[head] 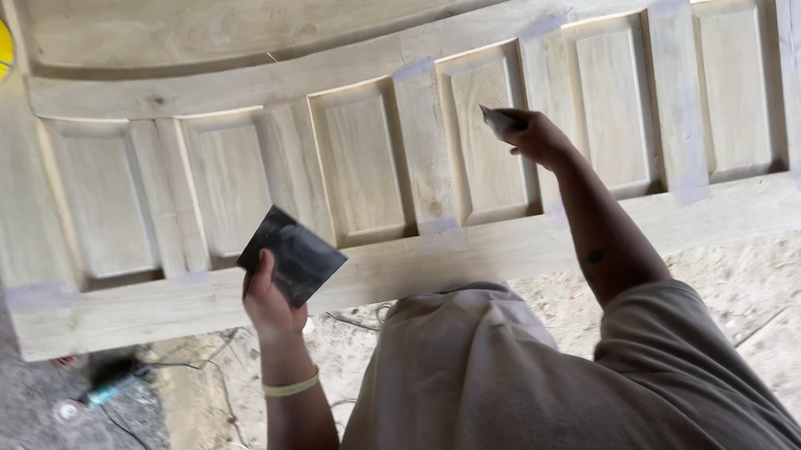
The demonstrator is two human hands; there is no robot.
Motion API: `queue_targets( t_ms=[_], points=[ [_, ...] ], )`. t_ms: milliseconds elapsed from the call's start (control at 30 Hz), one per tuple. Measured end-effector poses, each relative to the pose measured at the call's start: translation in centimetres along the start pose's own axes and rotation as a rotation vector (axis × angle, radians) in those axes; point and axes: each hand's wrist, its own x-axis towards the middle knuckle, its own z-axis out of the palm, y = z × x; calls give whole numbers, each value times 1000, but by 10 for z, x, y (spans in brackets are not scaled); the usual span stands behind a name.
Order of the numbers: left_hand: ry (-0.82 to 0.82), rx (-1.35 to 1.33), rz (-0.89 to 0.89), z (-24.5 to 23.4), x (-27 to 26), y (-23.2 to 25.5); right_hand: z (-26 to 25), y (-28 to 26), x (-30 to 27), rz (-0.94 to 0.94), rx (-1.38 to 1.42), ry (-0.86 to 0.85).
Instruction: The person sands a large wooden door lying flat on the ground using a sanding block. They systematically rub the sanding block across the flat panels and raised edges of the door to smooth the surface.
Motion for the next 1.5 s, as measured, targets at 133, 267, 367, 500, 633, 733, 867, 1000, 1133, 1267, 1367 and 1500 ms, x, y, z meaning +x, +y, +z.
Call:
queue_targets(
  t_ms=[133, 267, 367, 500, 633, 733, 867, 1000, 1133, 1267, 1367, 1500],
  points=[
    [84, -70, 6, -17, -38, -15, -8, 10, 70, 43, -190, -30],
    [120, -58, 63, -21, -58, -15, -5, -10, 130, -114, -705, 41],
    [113, -181, 36, -27, -82, -10, 21, 0, 140, -123, -866, 7],
    [208, -125, 66, -24, -88, -6, 38, 10, 152, -121, -871, 113],
    [194, -161, 56, -27, -91, -7, 44, 28, 148, -203, -902, 124],
    [229, -151, 38, -29, -84, -5, 44, 28, 133, -110, -915, 18],
    [209, -158, 44, -30, -73, -2, 45, 23, 97, -124, -945, -23],
    [193, -177, 46, -27, -72, -7, 31, -2, 92, 86, -1038, -236],
    [95, -162, 61, -30, -66, -1, 10, -20, 107, 53, -957, -138],
    [114, -181, 83, -36, -88, -2, 17, -22, 128, -105, -938, -65],
    [200, -157, 75, -38, -82, 1, 24, -20, 144, -61, -935, -38],
    [204, -117, 83, -35, -84, -2, 44, -13, 148, -26, -966, -45]
  ],
)
